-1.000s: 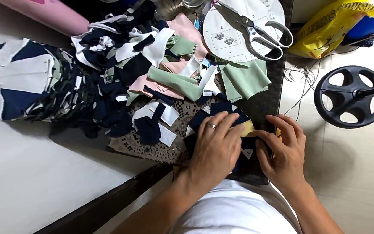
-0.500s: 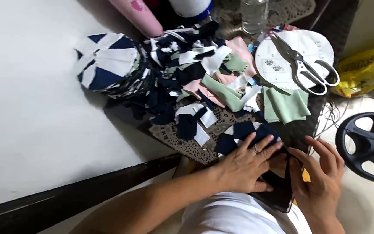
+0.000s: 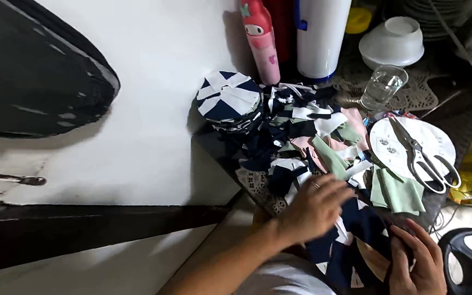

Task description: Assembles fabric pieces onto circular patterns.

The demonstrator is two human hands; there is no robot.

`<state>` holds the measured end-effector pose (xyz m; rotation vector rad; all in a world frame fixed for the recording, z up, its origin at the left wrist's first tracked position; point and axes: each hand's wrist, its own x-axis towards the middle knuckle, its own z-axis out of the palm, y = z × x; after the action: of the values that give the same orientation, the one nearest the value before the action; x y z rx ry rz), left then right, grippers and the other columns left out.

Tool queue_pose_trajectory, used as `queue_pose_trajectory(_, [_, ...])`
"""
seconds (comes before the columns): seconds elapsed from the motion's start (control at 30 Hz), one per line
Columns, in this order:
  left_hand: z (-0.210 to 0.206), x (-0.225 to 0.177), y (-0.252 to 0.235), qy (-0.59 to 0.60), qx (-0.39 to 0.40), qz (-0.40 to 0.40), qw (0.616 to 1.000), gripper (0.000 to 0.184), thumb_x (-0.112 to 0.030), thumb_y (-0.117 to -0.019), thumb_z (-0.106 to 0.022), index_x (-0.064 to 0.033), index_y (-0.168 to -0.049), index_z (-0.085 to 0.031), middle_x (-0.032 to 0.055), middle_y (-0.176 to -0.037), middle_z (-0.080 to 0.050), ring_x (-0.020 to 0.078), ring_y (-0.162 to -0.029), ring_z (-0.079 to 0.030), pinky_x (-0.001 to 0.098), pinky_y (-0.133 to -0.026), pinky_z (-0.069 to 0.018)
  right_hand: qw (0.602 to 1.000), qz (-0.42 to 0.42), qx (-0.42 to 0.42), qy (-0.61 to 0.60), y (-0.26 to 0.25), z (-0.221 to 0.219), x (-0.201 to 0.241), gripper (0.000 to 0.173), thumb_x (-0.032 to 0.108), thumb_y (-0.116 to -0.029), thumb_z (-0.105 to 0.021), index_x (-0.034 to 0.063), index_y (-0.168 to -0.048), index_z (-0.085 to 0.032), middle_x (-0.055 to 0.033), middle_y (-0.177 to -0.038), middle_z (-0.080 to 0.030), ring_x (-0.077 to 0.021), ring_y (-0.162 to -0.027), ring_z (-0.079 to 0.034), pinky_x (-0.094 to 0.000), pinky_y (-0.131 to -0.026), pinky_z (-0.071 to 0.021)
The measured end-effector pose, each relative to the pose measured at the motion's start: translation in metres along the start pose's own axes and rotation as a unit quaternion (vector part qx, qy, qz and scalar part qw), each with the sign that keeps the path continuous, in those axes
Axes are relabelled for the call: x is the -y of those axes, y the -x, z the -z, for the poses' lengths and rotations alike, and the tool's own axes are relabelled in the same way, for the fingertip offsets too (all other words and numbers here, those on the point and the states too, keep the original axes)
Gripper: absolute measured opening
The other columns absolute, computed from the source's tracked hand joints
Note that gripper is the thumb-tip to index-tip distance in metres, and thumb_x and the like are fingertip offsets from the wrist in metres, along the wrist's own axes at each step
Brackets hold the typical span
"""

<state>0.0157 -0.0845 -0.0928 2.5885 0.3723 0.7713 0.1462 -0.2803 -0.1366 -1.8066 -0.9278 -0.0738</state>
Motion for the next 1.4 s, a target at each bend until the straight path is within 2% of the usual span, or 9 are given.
queue_pose_trajectory(0.17, [0.057, 0.067, -0.023, -0.078, -0.044, 0.233, 0.968, 0.028, -0.010, -0.0992, -0.058, -0.0028, -0.123, -0.070, 0.0177, -0.125, -0.068, 0.0363, -0.120, -0.062, 0.0563, -0.101, -0.0484, 1.000, -0.009, -0.009, 0.002, 0.003, 0.000, 0.001, 0.027, 0.013, -0.0979, -0.053, -0.0073, -0.102, -0.070, -0.0276, -0.129, -0.059, -0.0163, -0.133, -0.050, -0.0205, -0.110, -0.0377])
queue_pose_trajectory(0.33, [0.069, 0.090, -0.038, -0.067, 0.060, 0.279, 0.956, 0.033, -0.019, -0.0980, -0.067, -0.0012, -0.125, -0.068, 0.0188, -0.122, -0.068, 0.0365, -0.119, -0.062, 0.0560, -0.105, -0.0452, 1.000, -0.007, -0.015, 0.018, 0.004, 0.000, 0.000, 0.028, 0.013, -0.0977, -0.053, -0.0071, -0.102, -0.071, -0.0281, -0.128, -0.060, -0.0173, -0.132, -0.051, -0.0207, -0.110, -0.0382])
queue_pose_trajectory(0.47, [0.070, 0.095, -0.047, -0.054, 0.117, 0.284, 0.950, 0.017, -0.012, -0.0965, -0.068, 0.0014, -0.106, -0.071, 0.0192, -0.111, -0.068, 0.0362, -0.111, -0.063, 0.0537, -0.099, -0.0478, 1.000, -0.007, -0.015, 0.019, 0.003, 0.000, 0.000, 0.028, 0.013, -0.0974, -0.052, -0.0063, -0.101, -0.072, -0.0288, -0.128, -0.060, -0.0176, -0.132, -0.051, -0.0195, -0.109, -0.0374])
queue_pose_trajectory(0.6, [0.087, 0.096, -0.053, 0.030, 0.108, 0.315, 0.942, 0.013, -0.010, -0.0951, -0.070, 0.0008, -0.101, -0.068, 0.0174, -0.095, -0.068, 0.0302, -0.087, -0.066, 0.0516, -0.078, -0.0534, 1.000, -0.008, -0.018, 0.022, 0.004, -0.001, 0.001, 0.027, 0.013, -0.0967, -0.053, -0.0067, -0.100, -0.072, -0.0286, -0.126, -0.061, -0.0181, -0.131, -0.052, -0.0199, -0.110, -0.0368])
queue_pose_trajectory(0.7, [0.095, 0.100, -0.053, 0.153, 0.078, 0.360, 0.917, 0.013, -0.007, -0.0954, -0.070, 0.0006, -0.104, -0.063, 0.0122, -0.086, -0.064, 0.0193, -0.074, -0.060, 0.0394, -0.071, -0.0511, 1.000, -0.015, -0.010, 0.018, 0.004, 0.000, 0.000, 0.028, 0.013, -0.0972, -0.053, -0.0060, -0.101, -0.072, -0.0295, -0.127, -0.060, -0.0199, -0.131, -0.052, -0.0224, -0.111, -0.0371])
queue_pose_trajectory(0.9, [0.111, 0.094, -0.063, 0.335, 0.000, 0.390, 0.858, 0.010, -0.005, -0.1034, -0.055, -0.0003, -0.111, -0.060, 0.0069, -0.096, -0.065, 0.0120, -0.088, -0.063, 0.0320, -0.085, -0.0537, 1.000, -0.016, -0.011, 0.008, 0.004, -0.001, -0.001, 0.026, 0.014, -0.0971, -0.053, -0.0041, -0.101, -0.073, -0.0264, -0.127, -0.061, -0.0172, -0.132, -0.051, -0.0207, -0.110, -0.0370])
queue_pose_trajectory(1.2, [0.132, 0.072, -0.071, 0.403, 0.043, 0.329, 0.853, 0.020, 0.000, -0.1043, -0.045, -0.0051, -0.120, -0.055, 0.0055, -0.100, -0.069, 0.0113, -0.085, -0.070, 0.0292, -0.078, -0.0603, 1.000, -0.010, -0.023, 0.004, 0.004, -0.001, -0.003, 0.026, 0.014, -0.0973, -0.054, -0.0033, -0.103, -0.073, -0.0251, -0.127, -0.061, -0.0153, -0.131, -0.052, -0.0192, -0.109, -0.0391])
queue_pose_trajectory(1.3, [0.135, 0.054, -0.061, 0.441, 0.099, 0.297, 0.841, 0.035, -0.003, -0.1043, -0.042, -0.0103, -0.136, -0.056, 0.0065, -0.114, -0.070, 0.0122, -0.091, -0.071, 0.0277, -0.076, -0.0607, 0.999, 0.023, -0.028, 0.029, 0.004, -0.001, -0.001, 0.025, 0.017, -0.0989, -0.056, 0.0000, -0.108, -0.072, -0.0234, -0.126, -0.062, -0.0200, -0.132, -0.052, -0.0259, -0.112, -0.0400])
queue_pose_trajectory(1.4, [0.121, 0.036, -0.042, 0.506, 0.100, 0.317, 0.796, 0.038, -0.005, -0.1023, -0.044, -0.0160, -0.133, -0.064, 0.0039, -0.112, -0.073, 0.0112, -0.093, -0.072, 0.0274, -0.078, -0.0623, 0.996, 0.056, -0.038, 0.055, -0.004, 0.001, -0.001, 0.022, 0.020, -0.1004, -0.058, 0.0051, -0.108, -0.072, -0.0200, -0.125, -0.065, -0.0241, -0.131, -0.055, -0.0353, -0.114, -0.0401])
